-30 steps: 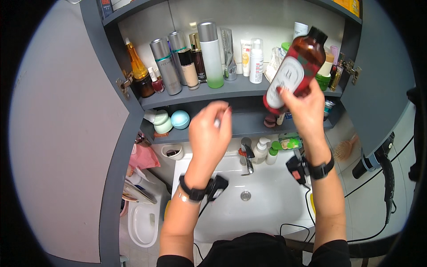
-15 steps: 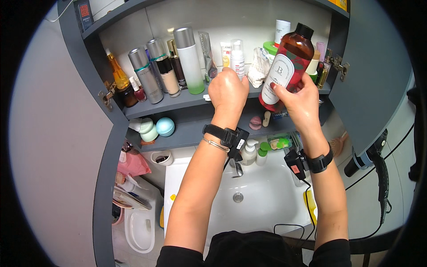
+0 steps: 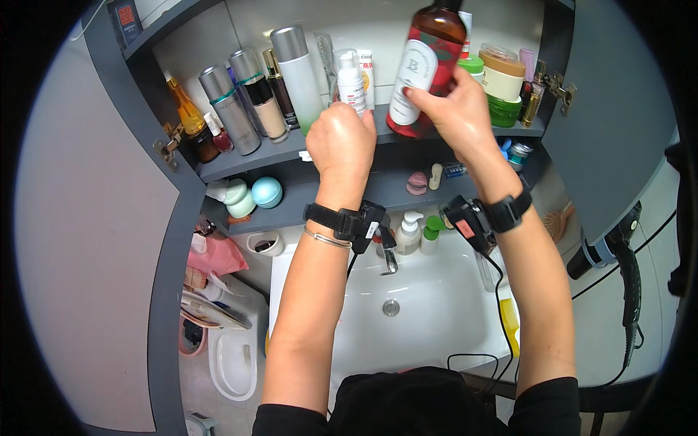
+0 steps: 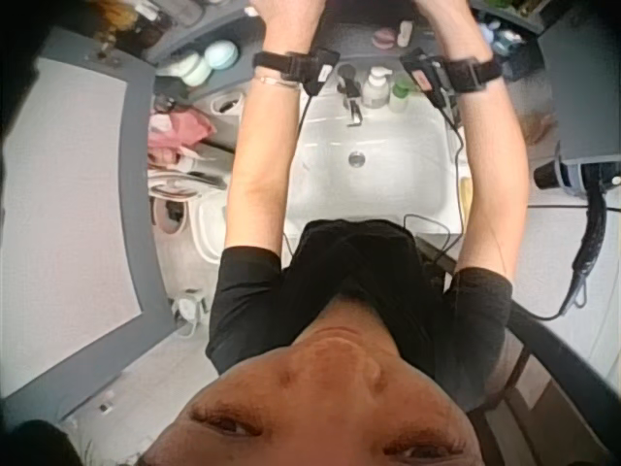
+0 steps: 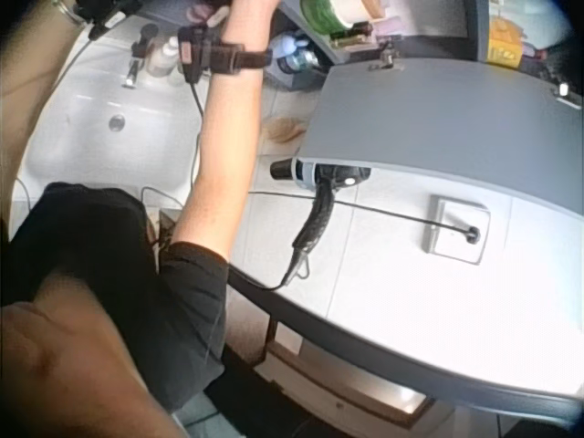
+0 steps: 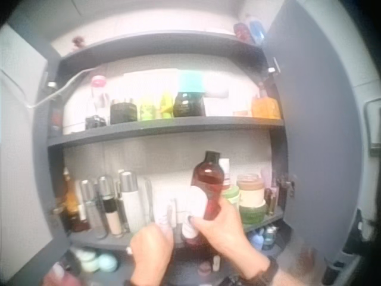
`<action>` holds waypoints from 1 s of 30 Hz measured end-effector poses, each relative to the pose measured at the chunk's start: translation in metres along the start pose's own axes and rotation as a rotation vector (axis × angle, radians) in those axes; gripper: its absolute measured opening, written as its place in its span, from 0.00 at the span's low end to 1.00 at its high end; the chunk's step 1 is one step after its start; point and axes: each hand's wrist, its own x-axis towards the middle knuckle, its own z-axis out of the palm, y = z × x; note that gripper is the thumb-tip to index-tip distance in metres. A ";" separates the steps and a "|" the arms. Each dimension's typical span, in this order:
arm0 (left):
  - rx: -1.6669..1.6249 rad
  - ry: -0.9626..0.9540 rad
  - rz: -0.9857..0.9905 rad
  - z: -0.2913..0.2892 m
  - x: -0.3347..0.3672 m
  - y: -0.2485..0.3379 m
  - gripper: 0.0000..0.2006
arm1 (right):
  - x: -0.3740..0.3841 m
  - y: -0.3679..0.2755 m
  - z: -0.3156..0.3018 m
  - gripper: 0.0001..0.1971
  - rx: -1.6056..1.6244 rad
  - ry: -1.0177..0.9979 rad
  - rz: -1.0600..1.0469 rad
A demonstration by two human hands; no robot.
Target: The person organizes toiletries and cleaning supplies around a bathroom sink. They move bottles, a comb, and wipes between the sink and an overhead cabinet, then wash their hands and wipe the sink surface.
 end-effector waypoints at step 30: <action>-0.083 -0.002 -0.013 -0.003 -0.009 -0.020 0.17 | 0.031 -0.026 0.049 0.12 -0.862 0.152 -0.949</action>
